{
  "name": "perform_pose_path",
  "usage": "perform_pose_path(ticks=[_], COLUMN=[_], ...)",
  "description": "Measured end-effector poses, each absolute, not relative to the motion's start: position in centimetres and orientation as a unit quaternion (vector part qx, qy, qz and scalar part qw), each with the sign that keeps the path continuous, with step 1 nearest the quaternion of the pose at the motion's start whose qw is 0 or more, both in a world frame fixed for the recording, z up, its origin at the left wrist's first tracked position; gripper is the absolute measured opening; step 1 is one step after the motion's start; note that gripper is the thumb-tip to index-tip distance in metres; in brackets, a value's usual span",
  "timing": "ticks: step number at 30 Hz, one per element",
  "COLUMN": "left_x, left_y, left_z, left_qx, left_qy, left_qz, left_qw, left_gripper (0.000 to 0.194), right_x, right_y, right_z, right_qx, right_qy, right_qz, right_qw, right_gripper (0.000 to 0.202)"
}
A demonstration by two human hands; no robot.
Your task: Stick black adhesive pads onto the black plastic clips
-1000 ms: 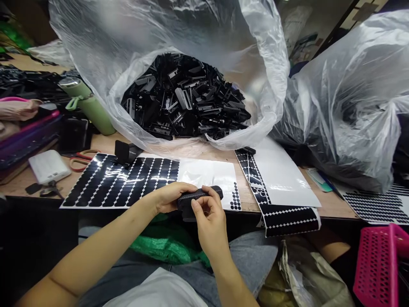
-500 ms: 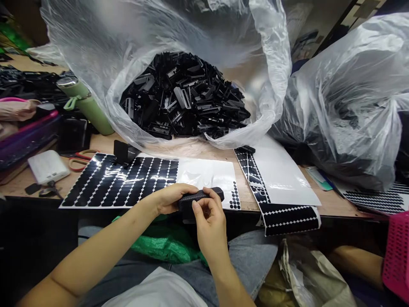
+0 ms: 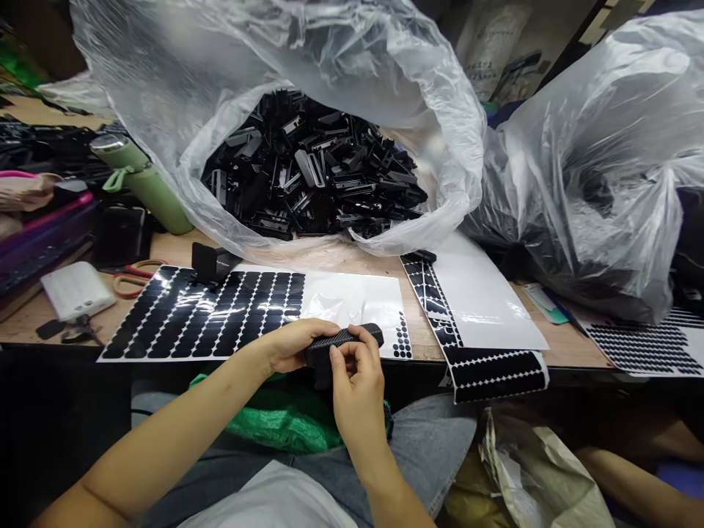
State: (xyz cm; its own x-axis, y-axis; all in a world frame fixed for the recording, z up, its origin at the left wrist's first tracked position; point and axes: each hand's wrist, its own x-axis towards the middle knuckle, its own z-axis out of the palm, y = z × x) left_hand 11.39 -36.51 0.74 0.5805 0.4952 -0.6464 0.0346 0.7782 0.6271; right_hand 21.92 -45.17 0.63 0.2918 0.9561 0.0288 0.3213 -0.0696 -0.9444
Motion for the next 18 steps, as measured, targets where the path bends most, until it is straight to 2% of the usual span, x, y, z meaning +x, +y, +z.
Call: perform_pose_path(ticks=[4, 6, 8, 10, 13, 18], left_x=[11.4, 11.2, 10.9, 10.6, 10.3, 10.3], left_y=[-36.7, -36.7, -36.5, -36.2, -35.8, -35.6], left_z=[0.2, -0.1, -0.3, -0.5, -0.5, -0.7], left_qx=[0.295, 0.294, 0.298, 0.307, 0.313, 0.3], left_qy=[0.454, 0.469, 0.47, 0.463, 0.461, 0.454], left_qz=[0.167, 0.173, 0.161, 0.15, 0.145, 0.137], left_qw=[0.824, 0.814, 0.815, 0.818, 0.817, 0.828], left_gripper=[0.011, 0.011, 0.016, 0.022, 0.026, 0.03], right_x=[22.0, 23.5, 26.4, 29.9, 34.3, 36.6], right_y=[-45.0, -43.9, -42.0, -39.6, -36.3, -33.8], right_z=[-0.1, -0.9, -2.0, -3.2, -4.9, -6.5], right_qx=[-0.675, -0.707, -0.738, -0.766, -0.772, -0.762], right_qy=[-0.506, -0.502, -0.505, -0.516, -0.547, -0.55], right_qz=[0.27, 0.2, 0.139, 0.118, 0.183, 0.247], right_qw=[0.465, 0.457, 0.425, 0.363, 0.267, 0.236], right_gripper=[0.018, 0.026, 0.031, 0.021, 0.011, 0.006])
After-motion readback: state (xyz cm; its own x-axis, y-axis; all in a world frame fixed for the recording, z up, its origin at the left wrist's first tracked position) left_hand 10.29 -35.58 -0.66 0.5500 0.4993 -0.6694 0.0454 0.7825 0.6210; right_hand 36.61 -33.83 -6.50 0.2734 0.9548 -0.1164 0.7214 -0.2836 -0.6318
